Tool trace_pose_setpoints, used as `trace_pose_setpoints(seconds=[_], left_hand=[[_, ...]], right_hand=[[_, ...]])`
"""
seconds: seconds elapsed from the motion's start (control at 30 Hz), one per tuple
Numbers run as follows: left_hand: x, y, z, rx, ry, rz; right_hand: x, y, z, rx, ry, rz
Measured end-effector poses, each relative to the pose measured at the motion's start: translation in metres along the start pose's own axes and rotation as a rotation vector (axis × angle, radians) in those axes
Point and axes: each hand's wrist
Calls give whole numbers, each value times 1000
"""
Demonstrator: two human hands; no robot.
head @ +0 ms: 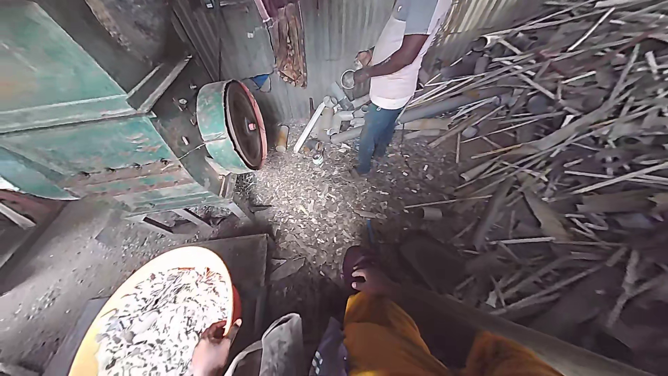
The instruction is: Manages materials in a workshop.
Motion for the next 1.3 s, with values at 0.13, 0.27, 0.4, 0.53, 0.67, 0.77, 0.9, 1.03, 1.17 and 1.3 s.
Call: trace_pose_setpoints(seconds=[0.13, 0.27, 0.4, 0.53, 0.67, 0.77, 0.9, 1.03, 1.17, 1.3], left_hand=[[-3, 2, -3, -9, -9, 18], [-5, 7, -8, -8, 10, 26], [-4, 8, -11, -13, 21, 21], [-4, 7, -11, -3, 20, 23], [-5, 8, -14, -18, 35, 28], [-6, 11, -18, -29, 14, 26], [-6, 12, -17, -15, 7, 12], [-6, 11, -14, -9, 5, 11], [-5, 10, -11, -10, -6, 12], [-4, 7, -7, 10, 3, 6]], right_hand=[[-3, 1, 3, 13, 10, 13], [4, -5, -7, -9, 0, -24], [0, 0, 0, -19, -20, -6], [-1, 2, 4, -10, -25, -5], [-4, 4, 6, -15, -7, 7], [-4, 5, 7, -20, -19, -12], [-2, 4, 5, -22, -44, -30], [-3, 7, 9, -1, -37, -24], [-1, 5, 5, 2, -20, -22], [4, 0, -4, -1, -28, -32]])
Point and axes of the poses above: each hand's wrist, its own y-axis away from the middle knuckle, its own x-axis out of the palm, z = x × y, and after that the axes turned 7 degrees about z, right-handed
